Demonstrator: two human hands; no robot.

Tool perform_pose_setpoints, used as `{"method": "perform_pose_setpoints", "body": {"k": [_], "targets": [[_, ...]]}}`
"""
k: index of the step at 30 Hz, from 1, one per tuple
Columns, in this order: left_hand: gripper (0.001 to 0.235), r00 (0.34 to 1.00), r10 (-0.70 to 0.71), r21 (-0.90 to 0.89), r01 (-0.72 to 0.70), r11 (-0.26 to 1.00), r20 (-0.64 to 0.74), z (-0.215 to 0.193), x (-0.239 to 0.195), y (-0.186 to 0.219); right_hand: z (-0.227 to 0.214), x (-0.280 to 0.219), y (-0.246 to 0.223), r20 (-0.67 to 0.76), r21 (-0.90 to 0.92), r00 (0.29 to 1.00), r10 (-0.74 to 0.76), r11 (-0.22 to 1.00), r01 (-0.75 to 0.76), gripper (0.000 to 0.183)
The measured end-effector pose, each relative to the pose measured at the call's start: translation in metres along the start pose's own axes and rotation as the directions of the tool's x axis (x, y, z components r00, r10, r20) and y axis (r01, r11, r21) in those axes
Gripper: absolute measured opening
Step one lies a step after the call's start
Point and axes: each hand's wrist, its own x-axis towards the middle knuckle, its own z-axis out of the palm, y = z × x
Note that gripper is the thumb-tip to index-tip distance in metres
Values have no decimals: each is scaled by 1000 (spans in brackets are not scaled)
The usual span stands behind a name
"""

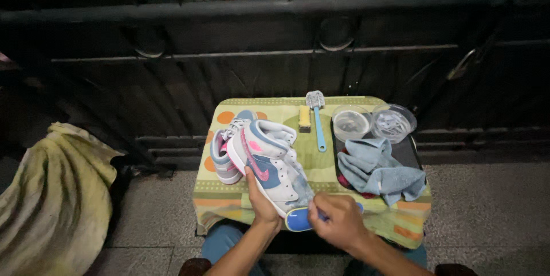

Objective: The person scrubs a white and blue high-top sneaker with a blue brush, focusing on the toe box and side panels. They then wipe the shoe with a cloth to remove residue.

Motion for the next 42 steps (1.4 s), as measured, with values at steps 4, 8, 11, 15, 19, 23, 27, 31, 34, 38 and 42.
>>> {"method": "perform_pose_setpoints", "body": {"k": [4, 8, 11, 15, 19, 23, 27, 31, 34, 38, 42], "targets": [[71, 1000, 17, -15, -18, 1000, -12, 12, -2, 11, 10, -11, 53, -5, -34, 994, 110, 993, -111, 32], [66, 997, 44, -60, -40, 997, 60, 0, 16, 4, -3, 4, 19, -37, -34, 998, -58, 998, 57, 28], [65, 997, 69, -4, -69, 998, 16, 7, 11, 9, 5, -4, 47, -71, -7, 997, -21, 1000, 21, 34], [69, 996, 80, 72, -78, 994, -27, 3, 16, 5, 2, 3, 25, -104, -3, 994, -27, 1000, 27, 28], [66, 995, 94, 59, -92, 994, -39, 20, -1, 13, 4, -4, 36, -111, -46, 993, -26, 999, 21, 30], [66, 992, 112, 9, -112, 994, -62, 11, 4, 11, -2, -1, 31, -107, -63, 994, 19, 998, -26, 31], [68, 992, 127, -58, -126, 990, 2, 9, 8, 6, 8, -10, 39, -76, -49, 996, -36, 998, 32, 16], [71, 992, 119, -59, -121, 991, -45, 1, 12, -3, -8, 9, 22, -123, -169, 991, 44, 983, -65, 39], [69, 997, 70, -57, -69, 996, 14, -17, 22, -18, -2, 6, 3, -131, -159, 991, 21, 986, -42, 39], [68, 991, 134, 3, -134, 991, -26, 4, 6, 3, 3, -8, 32, -114, -88, 993, 12, 996, -22, 38], [66, 981, 192, 5, -192, 981, 7, -12, 22, -5, 6, -9, 28, -145, -153, 989, -23, 988, 1, 33]]}}
